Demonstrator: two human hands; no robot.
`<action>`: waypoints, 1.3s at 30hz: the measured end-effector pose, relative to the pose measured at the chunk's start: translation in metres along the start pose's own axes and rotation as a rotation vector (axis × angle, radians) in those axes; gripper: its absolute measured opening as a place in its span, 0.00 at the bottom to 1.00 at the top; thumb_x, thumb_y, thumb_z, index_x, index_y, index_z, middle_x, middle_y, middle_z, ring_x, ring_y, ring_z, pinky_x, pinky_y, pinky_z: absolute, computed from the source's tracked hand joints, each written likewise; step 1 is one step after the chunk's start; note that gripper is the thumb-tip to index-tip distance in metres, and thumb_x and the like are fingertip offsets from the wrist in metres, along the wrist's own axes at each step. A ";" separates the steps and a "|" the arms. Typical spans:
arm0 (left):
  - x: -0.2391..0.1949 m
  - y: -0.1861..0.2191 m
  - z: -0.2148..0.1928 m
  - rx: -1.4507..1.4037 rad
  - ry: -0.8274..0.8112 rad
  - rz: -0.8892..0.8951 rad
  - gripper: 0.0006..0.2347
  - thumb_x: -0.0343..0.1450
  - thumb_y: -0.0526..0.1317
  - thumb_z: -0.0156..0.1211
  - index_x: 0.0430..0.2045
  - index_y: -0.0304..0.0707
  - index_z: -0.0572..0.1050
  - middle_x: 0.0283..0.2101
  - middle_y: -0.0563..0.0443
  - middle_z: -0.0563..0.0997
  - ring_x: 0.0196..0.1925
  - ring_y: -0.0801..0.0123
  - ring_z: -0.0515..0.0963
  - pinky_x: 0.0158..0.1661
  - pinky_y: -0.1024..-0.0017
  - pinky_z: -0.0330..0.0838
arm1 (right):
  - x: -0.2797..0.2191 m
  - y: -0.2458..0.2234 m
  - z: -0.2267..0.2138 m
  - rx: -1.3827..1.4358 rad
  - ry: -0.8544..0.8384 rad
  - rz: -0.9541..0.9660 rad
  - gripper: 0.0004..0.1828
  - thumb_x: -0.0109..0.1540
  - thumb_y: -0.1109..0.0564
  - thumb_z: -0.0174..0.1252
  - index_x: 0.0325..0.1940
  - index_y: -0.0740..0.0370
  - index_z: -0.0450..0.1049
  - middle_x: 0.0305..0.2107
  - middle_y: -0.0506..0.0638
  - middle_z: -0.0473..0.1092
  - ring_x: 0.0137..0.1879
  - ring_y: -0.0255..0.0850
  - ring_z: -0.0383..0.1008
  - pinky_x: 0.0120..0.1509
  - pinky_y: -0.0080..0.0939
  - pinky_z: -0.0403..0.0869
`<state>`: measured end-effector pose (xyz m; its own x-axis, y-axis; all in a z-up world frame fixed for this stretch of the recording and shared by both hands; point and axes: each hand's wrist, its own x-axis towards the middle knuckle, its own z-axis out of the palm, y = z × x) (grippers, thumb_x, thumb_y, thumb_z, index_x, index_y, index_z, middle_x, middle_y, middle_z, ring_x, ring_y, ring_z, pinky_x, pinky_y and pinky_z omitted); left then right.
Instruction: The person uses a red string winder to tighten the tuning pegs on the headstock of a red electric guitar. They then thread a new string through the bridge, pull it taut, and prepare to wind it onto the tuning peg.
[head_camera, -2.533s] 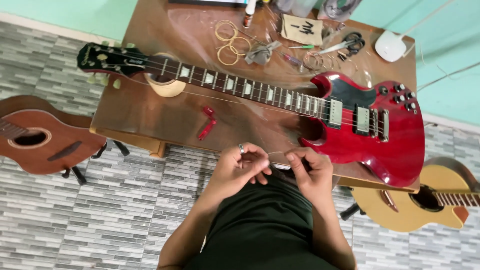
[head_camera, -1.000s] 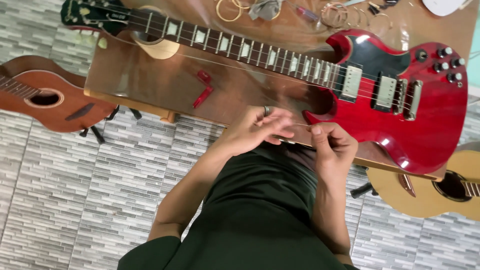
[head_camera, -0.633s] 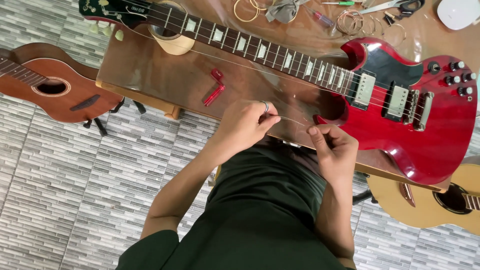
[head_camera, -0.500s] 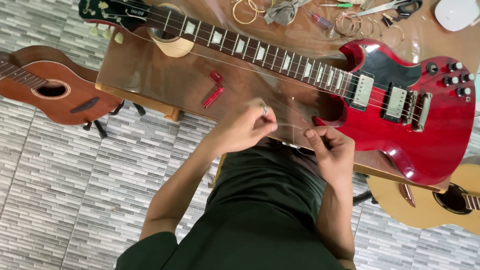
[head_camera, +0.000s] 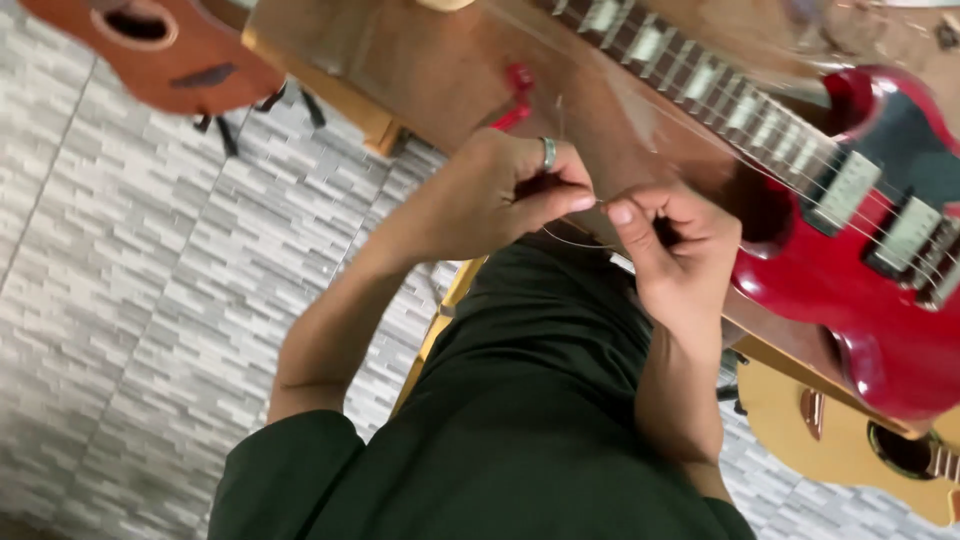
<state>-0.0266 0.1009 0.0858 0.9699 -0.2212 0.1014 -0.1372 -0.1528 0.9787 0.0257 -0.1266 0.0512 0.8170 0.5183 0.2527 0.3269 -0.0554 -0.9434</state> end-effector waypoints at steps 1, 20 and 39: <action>-0.008 0.009 -0.014 0.053 0.040 -0.004 0.03 0.74 0.37 0.62 0.36 0.39 0.80 0.24 0.48 0.80 0.26 0.71 0.77 0.30 0.72 0.73 | 0.008 -0.006 0.007 -0.018 -0.022 -0.044 0.06 0.67 0.68 0.65 0.36 0.73 0.78 0.17 0.48 0.59 0.30 0.32 0.59 0.39 0.36 0.68; -0.031 -0.032 -0.028 -0.643 -0.449 -0.241 0.17 0.76 0.52 0.48 0.28 0.36 0.72 0.20 0.60 0.60 0.21 0.82 0.57 0.24 0.83 0.50 | -0.016 -0.016 0.017 -0.228 0.013 0.132 0.06 0.69 0.64 0.62 0.37 0.68 0.77 0.32 0.52 0.75 0.38 0.36 0.74 0.46 0.34 0.71; 0.016 -0.030 0.116 -0.079 -0.465 -0.366 0.13 0.77 0.48 0.48 0.25 0.48 0.77 0.24 0.61 0.72 0.27 0.77 0.68 0.33 0.75 0.60 | -0.159 -0.039 -0.133 -0.708 -0.206 0.540 0.27 0.59 0.44 0.64 0.60 0.51 0.75 0.57 0.44 0.74 0.63 0.44 0.72 0.65 0.49 0.68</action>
<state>-0.0303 -0.0098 0.0369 0.7595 -0.5685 -0.3162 0.2217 -0.2307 0.9474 -0.0539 -0.3201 0.0762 0.8646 0.4087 -0.2922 0.1958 -0.8097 -0.5532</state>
